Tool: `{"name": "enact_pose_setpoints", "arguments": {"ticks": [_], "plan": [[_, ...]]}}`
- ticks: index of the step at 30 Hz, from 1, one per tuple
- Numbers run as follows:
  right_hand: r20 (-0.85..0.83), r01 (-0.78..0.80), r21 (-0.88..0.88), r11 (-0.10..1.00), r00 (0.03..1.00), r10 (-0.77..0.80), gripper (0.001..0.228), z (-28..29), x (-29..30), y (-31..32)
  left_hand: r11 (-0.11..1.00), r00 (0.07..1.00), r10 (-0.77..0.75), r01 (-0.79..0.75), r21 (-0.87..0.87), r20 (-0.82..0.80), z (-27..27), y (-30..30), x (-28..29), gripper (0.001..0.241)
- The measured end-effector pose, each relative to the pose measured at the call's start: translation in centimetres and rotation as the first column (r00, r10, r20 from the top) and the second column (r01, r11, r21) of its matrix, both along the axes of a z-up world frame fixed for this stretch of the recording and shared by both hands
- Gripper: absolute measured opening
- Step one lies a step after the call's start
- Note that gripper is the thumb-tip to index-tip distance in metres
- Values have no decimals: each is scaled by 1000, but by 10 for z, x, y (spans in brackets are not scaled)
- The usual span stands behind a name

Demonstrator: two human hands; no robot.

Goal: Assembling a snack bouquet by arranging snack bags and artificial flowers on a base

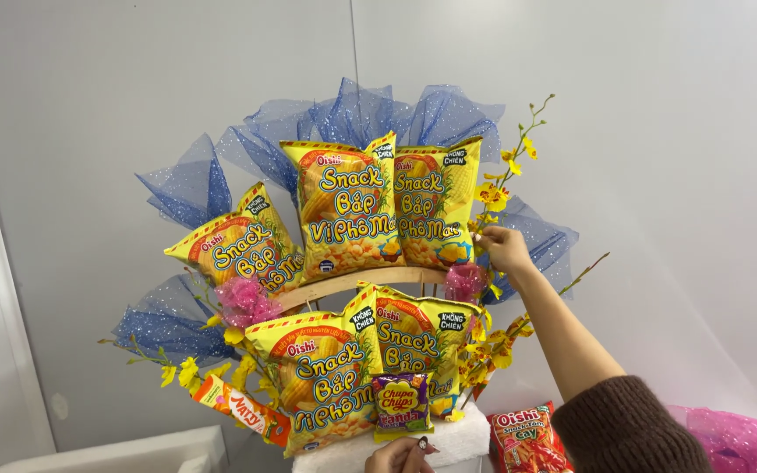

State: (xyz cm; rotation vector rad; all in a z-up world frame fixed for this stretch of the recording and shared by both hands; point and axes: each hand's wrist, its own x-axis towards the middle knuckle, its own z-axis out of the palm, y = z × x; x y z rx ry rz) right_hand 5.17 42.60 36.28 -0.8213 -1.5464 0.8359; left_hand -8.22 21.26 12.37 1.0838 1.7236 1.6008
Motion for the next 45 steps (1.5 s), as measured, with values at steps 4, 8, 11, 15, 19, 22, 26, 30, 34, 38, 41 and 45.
{"name": "enact_pose_setpoints", "arguments": {"ticks": [4, 8, 11, 15, 19, 22, 26, 30, 34, 38, 41, 45], "plan": [[-40, -27, 18, 999, 999, 28, 18, -4, -1, 20, 998, 998, -65, 65, -23, 10, 5, -8, -1, 21], [-63, -56, 40, 998, 996, 58, 11, -3, 0, 24, 996, 996, -88, 88, -24, 23, 6, -10, -2, 19], [-72, -72, 21, 997, 995, 73, 11, 0, 3, 14, 994, 995, -98, 99, -37, 23, 11, -15, -1, 19], [-63, -48, 68, 997, 997, 52, 10, 2, 4, 5, 997, 997, -75, 75, -24, -17, 17, -24, 2, 21], [-37, 64, 122, 990, 998, -60, 26, 6, 3, -5, 995, 996, -90, 90, -39, 4, 21, -28, 4, 21], [-81, 54, 105, 993, 996, -46, 12, 7, 3, -12, 993, 993, -118, 118, -16, 12, 18, -27, 3, 22], [-102, 16, 39, 999, 995, -12, 15, 10, 4, -18, 991, 991, -131, 131, 21, 35, 14, -25, 1, 22], [-91, 40, 66, 997, 995, -34, 15, 7, 5, -12, 989, 986, -148, 146, 25, 75, 15, -27, 2, 21], [-85, 46, 95, 994, 996, -38, 16, 4, 4, -10, 988, 987, -153, 152, 26, 53, 15, -28, 2, 22], [-80, 55, 84, 995, 996, -49, 14, 4, 4, -12, 993, 992, -116, 117, -15, 44, 23, -34, 7, 19], [-89, 45, 81, 996, 995, -38, 13, 3, 4, -12, 994, 993, -108, 109, -18, 52, 23, -35, 7, 18], [-106, 21, 76, 997, 994, -13, 12, 4, 5, -15, 992, 991, -122, 121, 22, 53, 18, -31, 4, 22]]}}
